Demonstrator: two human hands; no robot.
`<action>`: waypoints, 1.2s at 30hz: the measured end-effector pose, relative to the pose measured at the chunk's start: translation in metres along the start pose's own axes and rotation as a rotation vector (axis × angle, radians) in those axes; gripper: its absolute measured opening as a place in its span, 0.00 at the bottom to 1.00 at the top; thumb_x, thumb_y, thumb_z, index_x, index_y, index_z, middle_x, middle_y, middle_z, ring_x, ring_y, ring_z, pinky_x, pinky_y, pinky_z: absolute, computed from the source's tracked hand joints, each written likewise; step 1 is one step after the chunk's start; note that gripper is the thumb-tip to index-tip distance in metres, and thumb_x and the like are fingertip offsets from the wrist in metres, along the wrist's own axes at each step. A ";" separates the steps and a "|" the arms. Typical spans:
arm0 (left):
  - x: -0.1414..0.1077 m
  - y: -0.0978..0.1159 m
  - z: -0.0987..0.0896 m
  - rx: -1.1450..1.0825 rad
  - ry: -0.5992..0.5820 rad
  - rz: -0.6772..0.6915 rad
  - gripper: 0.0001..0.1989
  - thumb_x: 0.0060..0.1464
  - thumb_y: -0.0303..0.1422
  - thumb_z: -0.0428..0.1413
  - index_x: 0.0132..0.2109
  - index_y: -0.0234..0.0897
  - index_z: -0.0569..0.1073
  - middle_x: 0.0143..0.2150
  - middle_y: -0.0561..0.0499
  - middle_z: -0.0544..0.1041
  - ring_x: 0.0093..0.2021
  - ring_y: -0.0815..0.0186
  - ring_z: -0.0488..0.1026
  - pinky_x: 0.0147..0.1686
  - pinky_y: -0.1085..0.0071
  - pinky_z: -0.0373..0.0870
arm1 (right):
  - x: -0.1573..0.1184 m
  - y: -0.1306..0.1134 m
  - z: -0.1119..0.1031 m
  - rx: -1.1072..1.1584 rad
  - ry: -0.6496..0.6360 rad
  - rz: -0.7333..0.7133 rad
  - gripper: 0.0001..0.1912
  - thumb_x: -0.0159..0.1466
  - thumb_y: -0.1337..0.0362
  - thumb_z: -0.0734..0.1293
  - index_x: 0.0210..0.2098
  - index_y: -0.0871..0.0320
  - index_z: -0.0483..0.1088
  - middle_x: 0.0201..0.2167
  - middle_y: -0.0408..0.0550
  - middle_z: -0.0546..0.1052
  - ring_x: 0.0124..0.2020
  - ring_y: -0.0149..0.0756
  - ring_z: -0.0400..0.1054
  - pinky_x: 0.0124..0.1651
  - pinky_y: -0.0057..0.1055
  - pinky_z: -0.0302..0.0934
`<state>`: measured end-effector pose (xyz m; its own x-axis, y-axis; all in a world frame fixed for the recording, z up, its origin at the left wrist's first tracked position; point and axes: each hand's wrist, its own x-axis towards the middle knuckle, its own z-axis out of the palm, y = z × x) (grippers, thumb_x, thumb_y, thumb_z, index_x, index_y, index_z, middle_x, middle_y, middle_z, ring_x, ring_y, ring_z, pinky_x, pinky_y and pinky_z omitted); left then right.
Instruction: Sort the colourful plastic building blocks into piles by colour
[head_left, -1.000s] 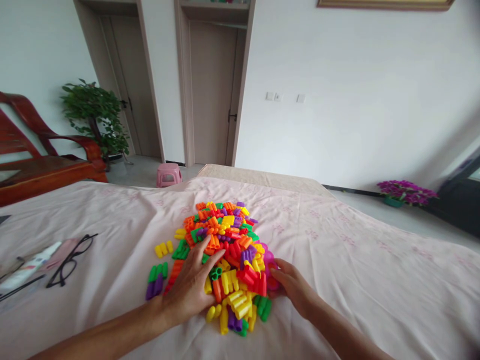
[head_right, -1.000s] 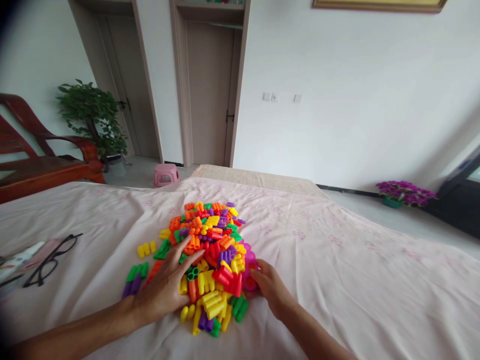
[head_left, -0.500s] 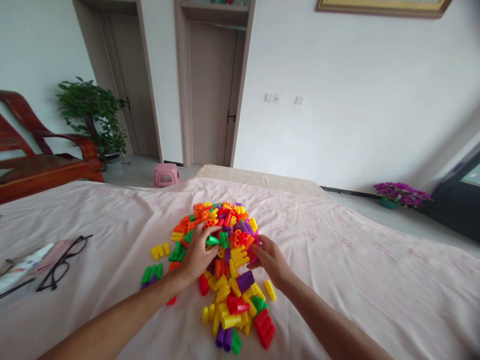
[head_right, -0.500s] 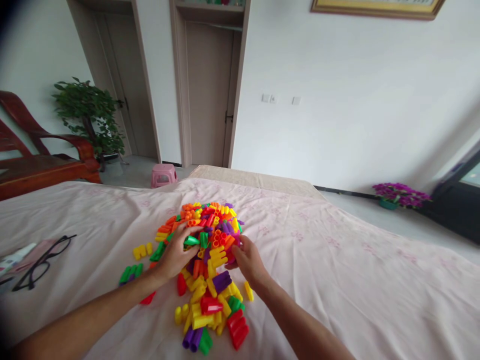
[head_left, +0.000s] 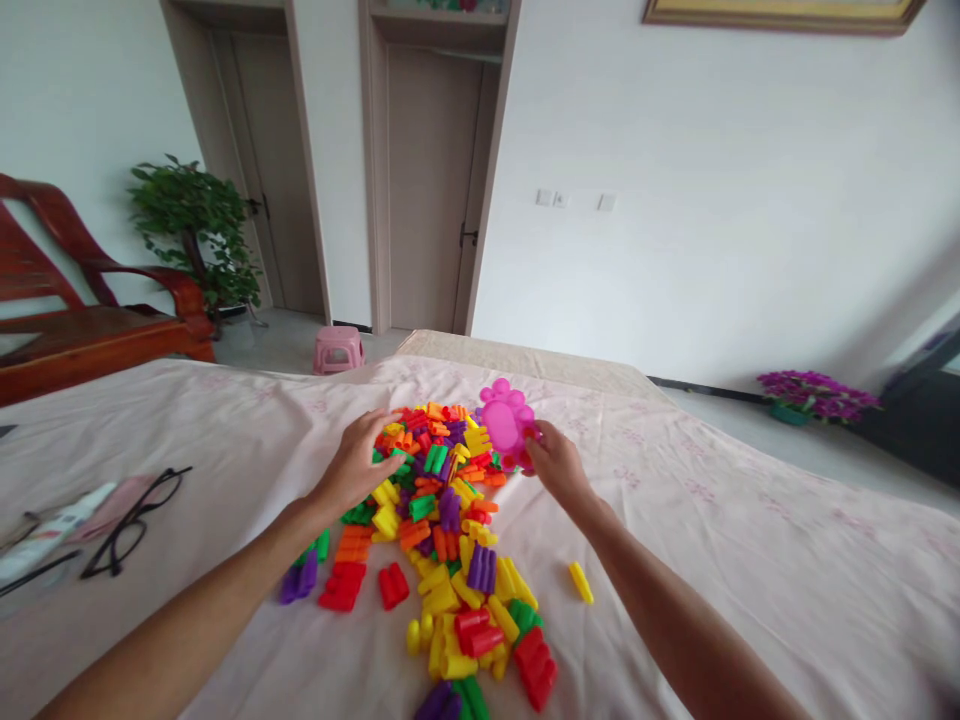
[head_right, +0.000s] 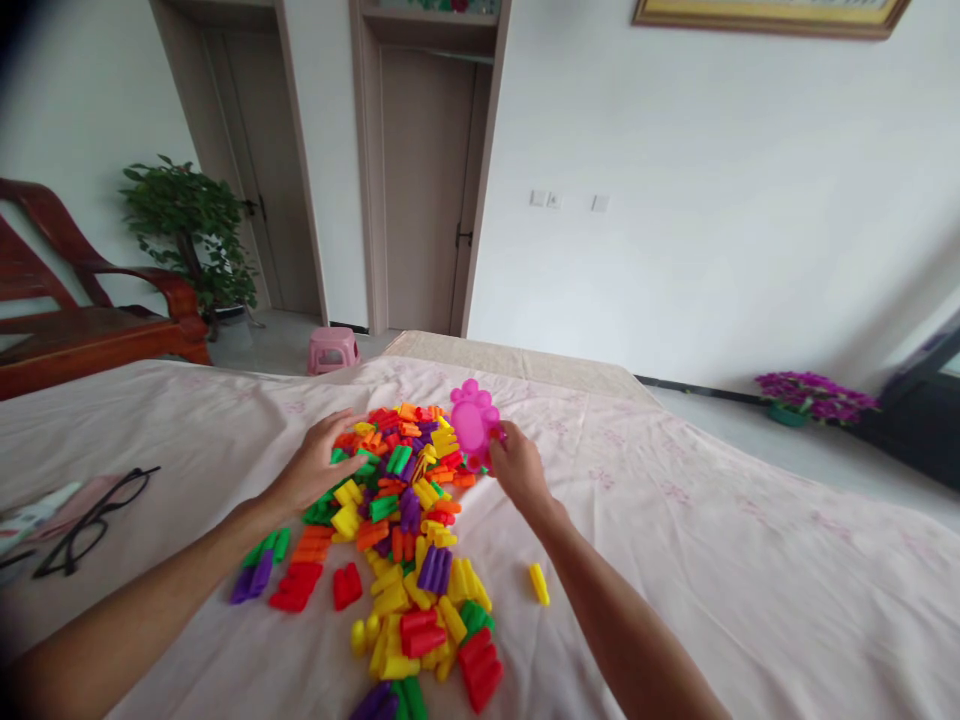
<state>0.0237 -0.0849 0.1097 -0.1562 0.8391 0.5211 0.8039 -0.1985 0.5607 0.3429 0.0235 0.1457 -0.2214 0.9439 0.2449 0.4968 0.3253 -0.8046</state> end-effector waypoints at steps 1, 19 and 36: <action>-0.005 -0.010 -0.002 0.043 -0.020 -0.021 0.34 0.49 0.42 0.61 0.63 0.40 0.66 0.65 0.41 0.63 0.67 0.50 0.57 0.66 0.52 0.53 | 0.007 0.014 -0.006 0.078 0.023 0.082 0.14 0.59 0.66 0.62 0.45 0.59 0.69 0.27 0.45 0.77 0.27 0.34 0.73 0.26 0.24 0.66; -0.005 -0.030 0.038 -0.080 -0.204 -0.074 0.46 0.35 0.40 0.68 0.63 0.38 0.66 0.65 0.39 0.60 0.66 0.48 0.58 0.65 0.53 0.54 | 0.011 0.067 0.043 0.361 -0.179 0.390 0.12 0.51 0.68 0.65 0.37 0.58 0.68 0.21 0.42 0.75 0.22 0.37 0.73 0.23 0.31 0.70; 0.042 0.031 0.058 -0.261 0.051 -0.020 0.26 0.42 0.24 0.60 0.52 0.39 0.75 0.58 0.45 0.71 0.62 0.56 0.64 0.64 0.57 0.57 | 0.011 -0.018 0.054 0.148 -0.208 0.111 0.09 0.58 0.69 0.60 0.38 0.57 0.67 0.21 0.42 0.75 0.24 0.33 0.72 0.27 0.26 0.64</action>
<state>0.0753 -0.0265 0.1116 -0.2046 0.8186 0.5368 0.6264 -0.3119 0.7144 0.2861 0.0256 0.1334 -0.3474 0.9365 0.0474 0.4028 0.1947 -0.8943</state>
